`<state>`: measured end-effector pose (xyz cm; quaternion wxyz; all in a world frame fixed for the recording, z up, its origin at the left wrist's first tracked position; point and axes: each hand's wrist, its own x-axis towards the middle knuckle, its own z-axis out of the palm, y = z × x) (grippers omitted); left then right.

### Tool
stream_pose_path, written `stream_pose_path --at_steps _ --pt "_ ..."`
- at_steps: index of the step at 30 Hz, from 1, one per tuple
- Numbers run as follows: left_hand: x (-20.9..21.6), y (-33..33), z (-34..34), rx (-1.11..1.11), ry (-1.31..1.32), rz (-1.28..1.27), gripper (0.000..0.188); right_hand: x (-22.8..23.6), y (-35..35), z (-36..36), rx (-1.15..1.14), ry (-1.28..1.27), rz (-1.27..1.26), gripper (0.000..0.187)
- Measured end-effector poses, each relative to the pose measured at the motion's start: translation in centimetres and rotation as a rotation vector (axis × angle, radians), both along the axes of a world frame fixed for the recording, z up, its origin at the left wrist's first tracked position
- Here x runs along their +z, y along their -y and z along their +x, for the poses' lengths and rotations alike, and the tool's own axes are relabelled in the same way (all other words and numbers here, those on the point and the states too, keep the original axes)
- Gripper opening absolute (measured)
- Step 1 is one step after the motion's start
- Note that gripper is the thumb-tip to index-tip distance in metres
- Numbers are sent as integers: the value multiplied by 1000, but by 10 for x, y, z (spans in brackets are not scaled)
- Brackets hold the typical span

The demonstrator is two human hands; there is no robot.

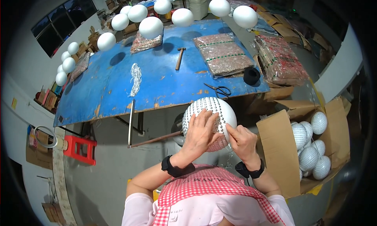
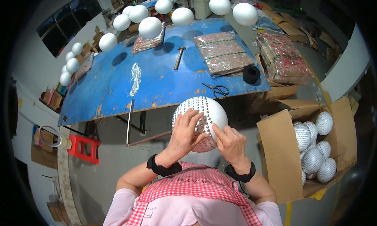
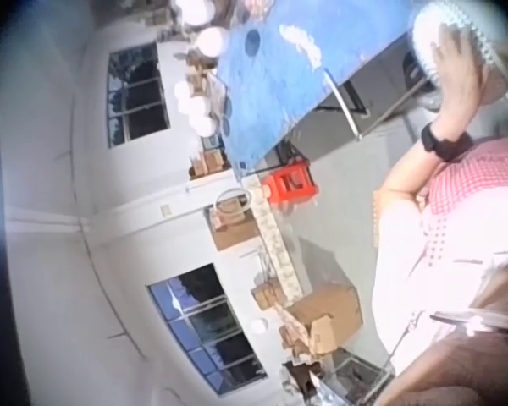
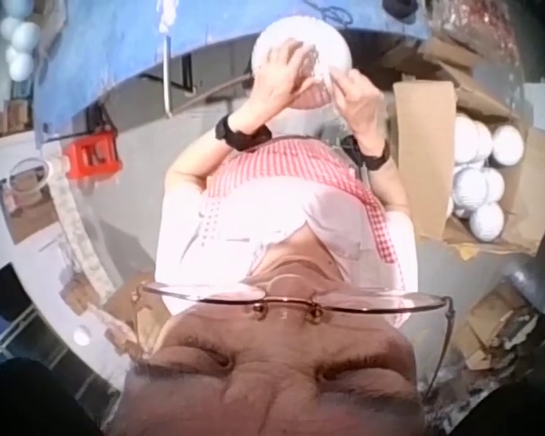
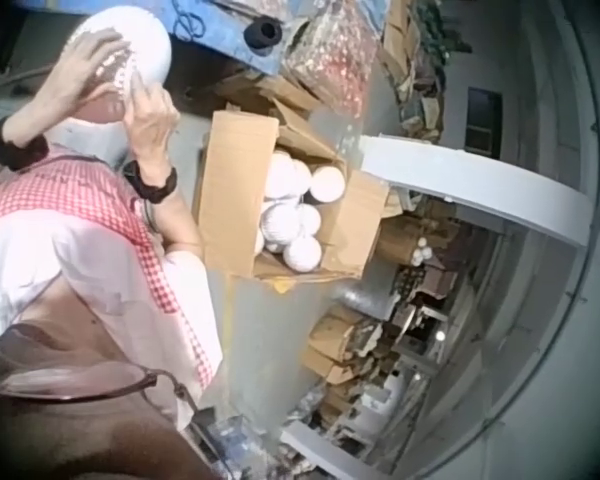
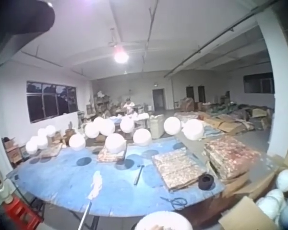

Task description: The person wraps a strand of beads around a white sphere, pressing them into the surface, and then uses scissors to cut the strand.

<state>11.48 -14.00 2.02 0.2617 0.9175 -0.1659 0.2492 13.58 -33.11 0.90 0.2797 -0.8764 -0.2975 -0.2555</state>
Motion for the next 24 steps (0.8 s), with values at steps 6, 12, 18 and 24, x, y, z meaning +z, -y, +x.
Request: stream_pose_path --at_steps 6,12,18,24 --pt "-3 -4 3 -14 -19 33 56 3 0 -4 -4 -37 32 36" --pt "1 2 3 -31 -1 72 47 10 -1 -11 -14 -53 87 25" --pt "-1 -5 10 -63 17 104 43 7 1 -19 -10 -106 141 17" --pt "1 -2 6 -54 -44 164 39 4 2 -22 -57 -204 247 16"
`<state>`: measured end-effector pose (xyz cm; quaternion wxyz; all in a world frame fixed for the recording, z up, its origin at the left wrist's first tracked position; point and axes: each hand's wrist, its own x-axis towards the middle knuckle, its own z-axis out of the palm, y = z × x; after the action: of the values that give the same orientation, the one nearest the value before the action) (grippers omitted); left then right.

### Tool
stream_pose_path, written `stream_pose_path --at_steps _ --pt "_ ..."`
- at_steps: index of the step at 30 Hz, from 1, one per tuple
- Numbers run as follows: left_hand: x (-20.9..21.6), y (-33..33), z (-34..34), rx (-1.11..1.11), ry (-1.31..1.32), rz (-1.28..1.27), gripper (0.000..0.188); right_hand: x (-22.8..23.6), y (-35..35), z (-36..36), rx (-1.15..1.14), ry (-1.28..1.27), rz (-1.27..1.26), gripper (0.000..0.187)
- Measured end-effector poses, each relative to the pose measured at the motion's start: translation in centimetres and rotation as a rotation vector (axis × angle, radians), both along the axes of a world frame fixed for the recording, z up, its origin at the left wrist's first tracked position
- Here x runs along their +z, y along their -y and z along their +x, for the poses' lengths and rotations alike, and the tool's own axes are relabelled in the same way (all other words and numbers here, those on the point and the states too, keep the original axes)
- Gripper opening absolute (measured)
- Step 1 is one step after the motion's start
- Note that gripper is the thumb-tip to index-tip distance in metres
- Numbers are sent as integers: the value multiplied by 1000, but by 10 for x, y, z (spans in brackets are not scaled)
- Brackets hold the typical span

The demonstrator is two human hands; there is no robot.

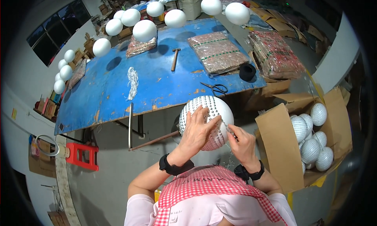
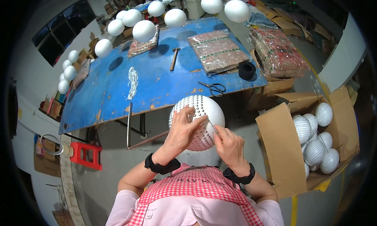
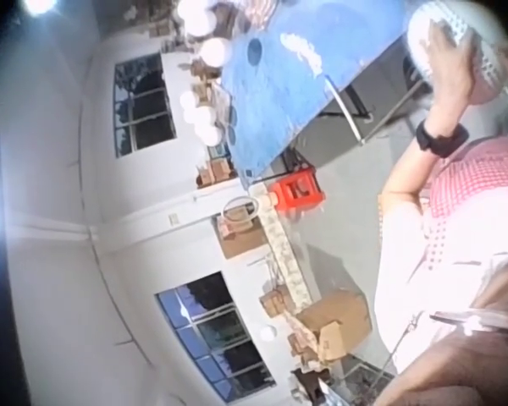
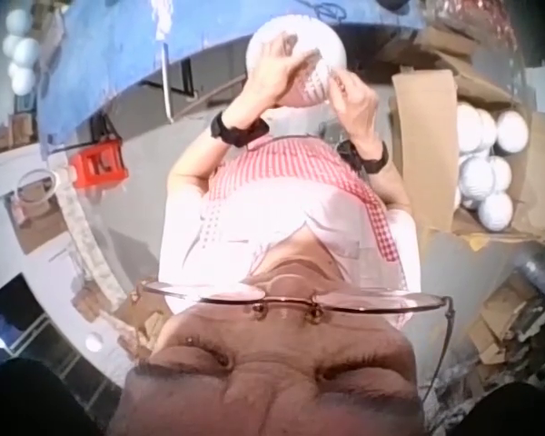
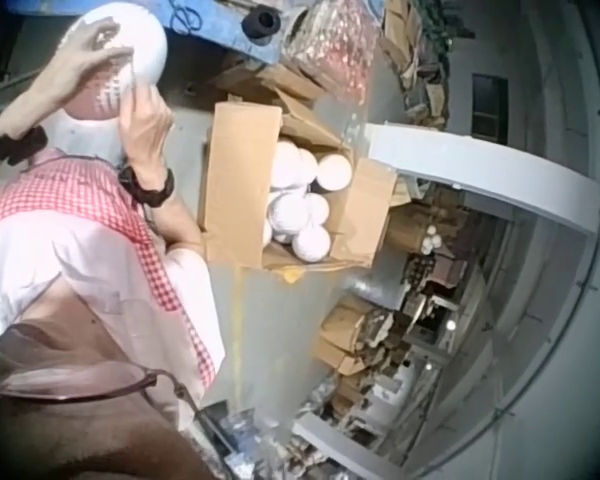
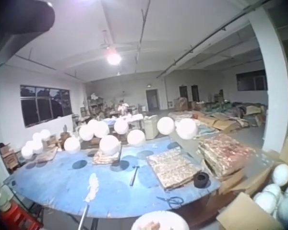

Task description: The person wraps a strand of beads around a white sphere, pressing them into the surface, and then uses scissors to cut the strand.

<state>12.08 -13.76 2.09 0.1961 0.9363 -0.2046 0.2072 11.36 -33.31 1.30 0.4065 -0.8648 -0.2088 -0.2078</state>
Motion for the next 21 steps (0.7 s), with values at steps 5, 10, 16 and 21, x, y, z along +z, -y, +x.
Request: stream_pose_path --at_steps 5,10,16,21 --pt "8 6 -9 0 -7 33 39 -1 1 0 34 -94 79 18" --pt "4 7 -12 -15 -32 77 43 -1 0 3 28 -131 155 19" --pt "6 8 -11 -10 -28 49 45 -4 0 1 29 36 -40 25" --pt "4 4 -8 6 -118 -7 51 -11 0 -3 0 107 -132 30"
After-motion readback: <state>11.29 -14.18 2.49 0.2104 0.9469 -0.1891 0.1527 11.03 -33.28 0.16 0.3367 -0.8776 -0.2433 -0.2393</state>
